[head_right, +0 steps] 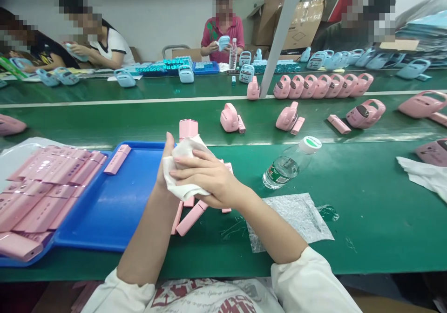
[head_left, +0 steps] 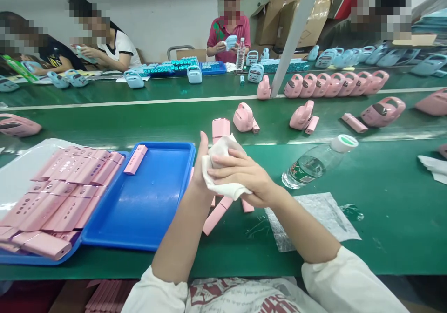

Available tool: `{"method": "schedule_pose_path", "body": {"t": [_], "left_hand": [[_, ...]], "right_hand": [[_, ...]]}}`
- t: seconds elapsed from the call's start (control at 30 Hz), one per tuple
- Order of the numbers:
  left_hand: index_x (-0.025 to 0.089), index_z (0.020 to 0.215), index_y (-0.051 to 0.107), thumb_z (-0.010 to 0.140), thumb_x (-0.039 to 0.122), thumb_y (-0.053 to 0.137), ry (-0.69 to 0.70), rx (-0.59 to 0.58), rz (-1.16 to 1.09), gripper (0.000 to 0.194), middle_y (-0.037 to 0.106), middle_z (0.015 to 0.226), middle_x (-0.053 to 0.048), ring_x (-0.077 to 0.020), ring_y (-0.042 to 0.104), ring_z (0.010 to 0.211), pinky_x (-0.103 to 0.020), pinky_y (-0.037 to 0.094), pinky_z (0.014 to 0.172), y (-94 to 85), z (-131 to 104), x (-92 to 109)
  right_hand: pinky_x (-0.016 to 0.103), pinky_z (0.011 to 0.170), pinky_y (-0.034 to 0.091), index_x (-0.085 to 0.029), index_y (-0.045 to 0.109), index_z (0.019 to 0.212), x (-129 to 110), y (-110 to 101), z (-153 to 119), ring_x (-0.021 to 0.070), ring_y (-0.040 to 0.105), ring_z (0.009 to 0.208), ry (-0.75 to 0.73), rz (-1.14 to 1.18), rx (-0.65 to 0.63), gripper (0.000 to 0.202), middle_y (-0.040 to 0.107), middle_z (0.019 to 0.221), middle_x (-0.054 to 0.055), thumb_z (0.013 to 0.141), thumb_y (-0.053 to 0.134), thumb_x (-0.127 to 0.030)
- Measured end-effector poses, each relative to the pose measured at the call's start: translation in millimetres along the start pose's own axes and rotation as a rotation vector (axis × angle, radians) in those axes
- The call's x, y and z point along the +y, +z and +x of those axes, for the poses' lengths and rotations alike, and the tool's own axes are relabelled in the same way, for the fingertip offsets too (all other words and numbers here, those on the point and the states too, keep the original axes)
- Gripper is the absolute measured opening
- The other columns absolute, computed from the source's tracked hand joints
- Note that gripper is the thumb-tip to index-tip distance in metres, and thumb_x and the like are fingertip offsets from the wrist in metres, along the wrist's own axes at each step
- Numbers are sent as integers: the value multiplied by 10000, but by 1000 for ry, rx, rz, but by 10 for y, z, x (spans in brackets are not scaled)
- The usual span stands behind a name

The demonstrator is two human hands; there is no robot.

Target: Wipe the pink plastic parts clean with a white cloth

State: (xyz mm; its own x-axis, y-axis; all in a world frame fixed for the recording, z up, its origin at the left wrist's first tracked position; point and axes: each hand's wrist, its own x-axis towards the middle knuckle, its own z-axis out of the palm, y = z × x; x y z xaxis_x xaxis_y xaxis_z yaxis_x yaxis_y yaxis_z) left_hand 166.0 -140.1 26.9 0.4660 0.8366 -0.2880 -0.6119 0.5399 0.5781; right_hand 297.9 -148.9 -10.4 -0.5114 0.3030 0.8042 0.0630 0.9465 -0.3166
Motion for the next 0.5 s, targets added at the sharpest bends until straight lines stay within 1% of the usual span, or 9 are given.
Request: {"method": "schedule_pose_path", "body": {"t": [0.07, 0.1, 0.17, 0.23, 0.27, 0.3, 0.37, 0.43, 0.5], "left_hand": [[109, 754, 588, 927, 588, 301, 10, -38, -54, 584, 572, 600, -37, -96, 539, 464, -195, 453, 421, -15, 7, 9], [121, 777, 589, 942, 527, 337, 46, -46, -56, 506, 558, 593, -17, -75, 499, 426, -166, 405, 376, -27, 17, 6], [136, 787, 588, 943, 477, 387, 94, -79, -33, 426, 543, 607, -2, -62, 486, 428, -141, 372, 359, -59, 42, -4], [125, 817, 610, 933, 525, 371, 104, -117, -4, 481, 550, 649, -15, -73, 524, 479, -152, 416, 398, -90, 60, -11], [115, 857, 626, 935, 542, 344, 101, -129, 7, 518, 545, 656, -16, -73, 525, 485, -157, 427, 410, -102, 66, -15], [108, 917, 636, 941, 547, 313, 88, -145, 16, 547, 536, 656, -13, -68, 514, 475, -155, 420, 405, -108, 70, -21], [109, 1016, 633, 951, 547, 257, 27, -187, 32, 581, 507, 637, -1, -57, 468, 432, -146, 369, 364, -102, 76, -43], [126, 1002, 629, 943, 575, 218, -35, -212, 51, 611, 486, 609, 4, -58, 430, 399, -147, 314, 328, -78, 87, -80], [138, 892, 618, 927, 614, 195, -51, -190, 77, 638, 471, 570, 5, -66, 408, 378, -158, 283, 314, -53, 106, -116]], "right_hand": [[422, 1061, 413, -231, 689, 1045, 40, -50, -36, 212, 572, 1183, 185, 118, 157, 389, 703, 1082, 42, 968, 342, -387], [397, 990, 480, -235, 701, 1006, 80, -87, -55, 210, 619, 1109, 330, 165, 315, 369, 714, 1036, 33, 956, 379, -410], [337, 853, 555, -232, 703, 934, 183, -164, -83, 185, 675, 958, 598, 229, 727, 307, 719, 954, 15, 912, 480, -441], [303, 810, 569, -220, 684, 905, 271, -210, -84, 160, 679, 900, 724, 284, 1061, 263, 708, 927, 2, 862, 559, -448], [302, 818, 568, -216, 676, 903, 293, -214, -76, 159, 675, 913, 736, 310, 1145, 261, 704, 937, 2, 846, 577, -452], [309, 837, 565, -215, 671, 912, 296, -207, -65, 163, 669, 941, 742, 325, 1167, 269, 701, 952, 5, 841, 579, -459], [333, 871, 557, -222, 672, 931, 247, -163, -42, 184, 655, 1001, 737, 289, 1058, 307, 699, 977, 16, 861, 538, -490], [368, 944, 522, -236, 676, 1000, 152, -102, -24, 213, 610, 1111, 687, 167, 815, 348, 682, 1084, 35, 897, 471, -498], [405, 1057, 430, -238, 646, 1142, 53, -42, -11, 238, 501, 1260, 577, 12, 539, 371, 606, 1262, 54, 920, 439, -451]]}}
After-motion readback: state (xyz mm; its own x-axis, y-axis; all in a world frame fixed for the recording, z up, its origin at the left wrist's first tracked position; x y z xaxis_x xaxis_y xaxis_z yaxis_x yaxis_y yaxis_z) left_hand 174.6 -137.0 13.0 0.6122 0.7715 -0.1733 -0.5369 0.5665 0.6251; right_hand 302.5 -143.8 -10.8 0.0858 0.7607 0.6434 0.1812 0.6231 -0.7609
